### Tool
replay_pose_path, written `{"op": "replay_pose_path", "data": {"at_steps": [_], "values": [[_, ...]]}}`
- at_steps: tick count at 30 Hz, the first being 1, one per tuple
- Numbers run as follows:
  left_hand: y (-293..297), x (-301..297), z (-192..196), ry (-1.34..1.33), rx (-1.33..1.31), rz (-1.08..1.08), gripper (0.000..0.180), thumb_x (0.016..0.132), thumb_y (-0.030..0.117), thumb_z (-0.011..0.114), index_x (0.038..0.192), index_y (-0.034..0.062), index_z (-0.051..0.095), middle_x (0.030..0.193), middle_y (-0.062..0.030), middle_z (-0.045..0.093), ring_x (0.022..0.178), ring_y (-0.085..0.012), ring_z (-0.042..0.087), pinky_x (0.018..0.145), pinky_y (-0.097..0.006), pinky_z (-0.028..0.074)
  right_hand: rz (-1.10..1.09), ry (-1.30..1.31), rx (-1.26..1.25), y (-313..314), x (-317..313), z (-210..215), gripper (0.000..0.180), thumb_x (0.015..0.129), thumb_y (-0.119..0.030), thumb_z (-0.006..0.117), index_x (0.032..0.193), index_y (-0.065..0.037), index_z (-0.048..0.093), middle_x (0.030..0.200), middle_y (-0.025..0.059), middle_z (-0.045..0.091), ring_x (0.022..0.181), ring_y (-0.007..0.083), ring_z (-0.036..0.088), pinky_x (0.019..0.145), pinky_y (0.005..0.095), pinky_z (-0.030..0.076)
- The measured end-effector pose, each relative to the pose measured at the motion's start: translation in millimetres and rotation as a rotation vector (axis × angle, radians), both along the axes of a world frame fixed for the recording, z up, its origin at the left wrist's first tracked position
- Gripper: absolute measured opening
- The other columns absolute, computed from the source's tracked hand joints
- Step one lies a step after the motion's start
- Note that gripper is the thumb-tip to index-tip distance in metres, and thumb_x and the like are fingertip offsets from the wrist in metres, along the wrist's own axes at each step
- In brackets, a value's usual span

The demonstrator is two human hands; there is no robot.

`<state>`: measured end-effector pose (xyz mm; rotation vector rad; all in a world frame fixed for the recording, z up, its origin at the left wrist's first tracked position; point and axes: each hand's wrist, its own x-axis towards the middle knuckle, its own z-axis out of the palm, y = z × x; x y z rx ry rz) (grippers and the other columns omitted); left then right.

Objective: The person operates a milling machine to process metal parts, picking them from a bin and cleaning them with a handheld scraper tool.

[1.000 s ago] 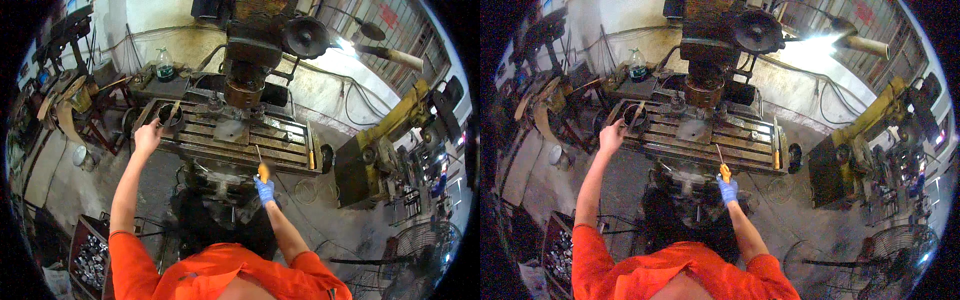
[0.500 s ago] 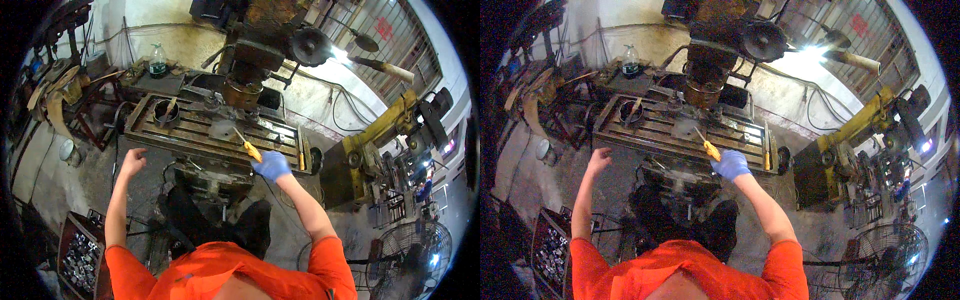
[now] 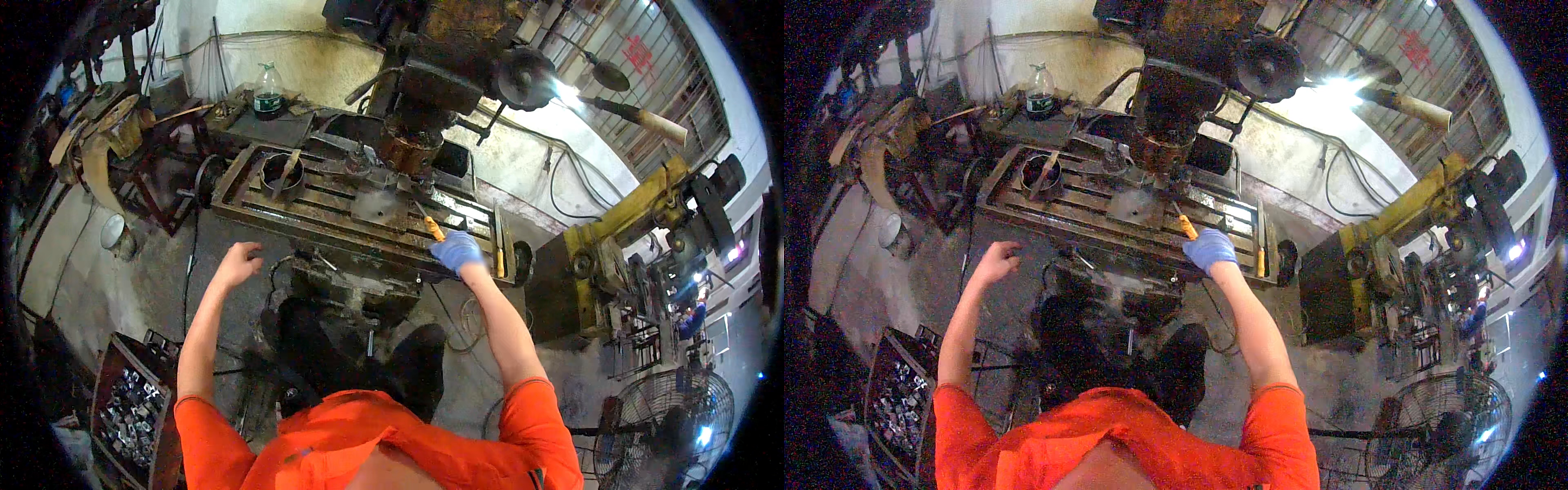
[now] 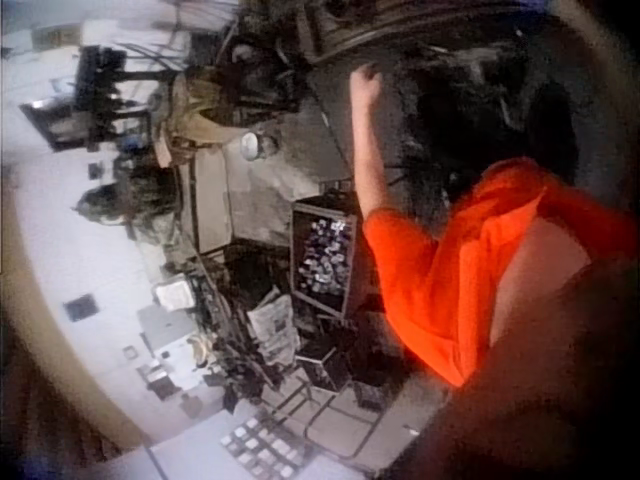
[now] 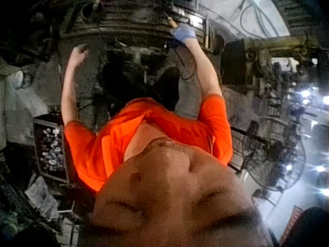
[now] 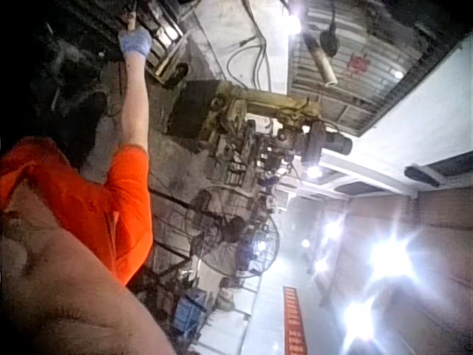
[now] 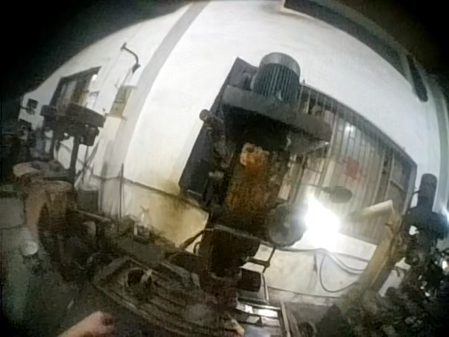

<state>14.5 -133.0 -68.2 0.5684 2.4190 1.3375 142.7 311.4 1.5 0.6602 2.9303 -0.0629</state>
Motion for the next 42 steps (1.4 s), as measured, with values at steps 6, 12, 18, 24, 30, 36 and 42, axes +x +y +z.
{"op": "replay_pose_path", "data": {"at_steps": [6, 12, 18, 24, 30, 36, 42], "values": [[43.3, 28.8, 16.7, -0.194, 0.240, -0.031, 0.034, 0.077, 0.008, 0.057, 0.107, -0.0081, 0.055, 0.084, -0.0124, 0.062, 0.059, -0.0133, 0.058, 0.056, -0.026, 0.048, 0.378, -0.051, -0.202, -99.2, 63.1, 45.3, 0.050, 0.074, -0.050, 0.052, 0.070, -0.002, 0.063, 0.069, 0.0218, 0.059, 0.069, 0.0365, 0.059, 0.065, 0.0423, 0.046], [90.8, 55.7, -7.3, -0.469, 0.698, -0.042, 0.032, 0.073, 0.002, 0.054, 0.104, -0.0047, 0.057, 0.081, -0.0089, 0.061, 0.071, -0.0139, 0.060, 0.061, -0.025, 0.050, 0.464, -0.116, -0.295, -152.5, 81.6, 19.0, 0.047, 0.074, -0.051, 0.054, 0.071, -0.005, 0.062, 0.066, 0.0202, 0.058, 0.067, 0.0371, 0.058, 0.058, 0.0428, 0.044], [35.0, 67.6, -16.5, -0.531, 0.743, 0.095, 0.035, 0.072, 0.001, 0.051, 0.107, -0.0035, 0.055, 0.075, -0.0084, 0.061, 0.068, -0.0159, 0.062, 0.064, -0.026, 0.051, 0.524, -0.082, -0.625, -171.8, 79.7, -19.6, 0.031, 0.073, -0.030, 0.067, 0.071, 0.001, 0.061, 0.055, 0.0139, 0.052, 0.052, 0.0187, 0.050, 0.050, 0.0329, 0.040], [-116.6, 112.8, 35.5, -0.016, 0.279, 0.308, 0.038, 0.070, 0.010, 0.057, 0.106, -0.0010, 0.057, 0.084, -0.0085, 0.064, 0.078, -0.0153, 0.060, 0.072, -0.029, 0.047, 0.675, -0.027, -0.542, -201.6, 95.2, 13.4, 0.029, 0.073, -0.028, 0.069, 0.079, -0.001, 0.061, 0.060, 0.0139, 0.057, 0.053, 0.0157, 0.054, 0.051, 0.0317, 0.043], [-323.3, 197.7, 20.6, 0.209, -0.251, 0.943, 0.036, 0.069, 0.014, 0.057, 0.103, 0.0022, 0.061, 0.091, -0.0190, 0.062, 0.082, -0.0256, 0.062, 0.073, -0.034, 0.048, 0.537, -0.062, -0.680, -169.8, 104.6, -0.5, 0.023, 0.073, -0.020, 0.069, 0.074, 0.000, 0.058, 0.056, 0.0053, 0.054, 0.050, 0.0090, 0.045, 0.047, 0.0291, 0.038], [-377.1, 232.1, -31.3, -0.007, -0.742, 0.824, 0.039, 0.063, 0.019, 0.064, 0.099, 0.0056, 0.062, 0.095, -0.0184, 0.061, 0.092, -0.0320, 0.058, 0.081, -0.040, 0.047, 0.517, -0.087, -0.606, -160.0, 99.3, -11.9, 0.027, 0.071, -0.023, 0.071, 0.073, 0.001, 0.059, 0.057, 0.0105, 0.056, 0.048, 0.0155, 0.049, 0.048, 0.0327, 0.041], [-360.5, 220.0, -1.4, 0.012, -0.904, 0.813, 0.038, 0.061, 0.016, 0.063, 0.099, 0.0099, 0.063, 0.097, -0.0144, 0.062, 0.093, -0.0298, 0.059, 0.079, -0.039, 0.048, 0.453, -0.110, -0.660, -162.7, 95.4, -12.8, 0.028, 0.069, -0.023, 0.072, 0.075, 0.001, 0.059, 0.057, 0.0125, 0.056, 0.047, 0.0178, 0.047, 0.048, 0.0333, 0.041]]}}
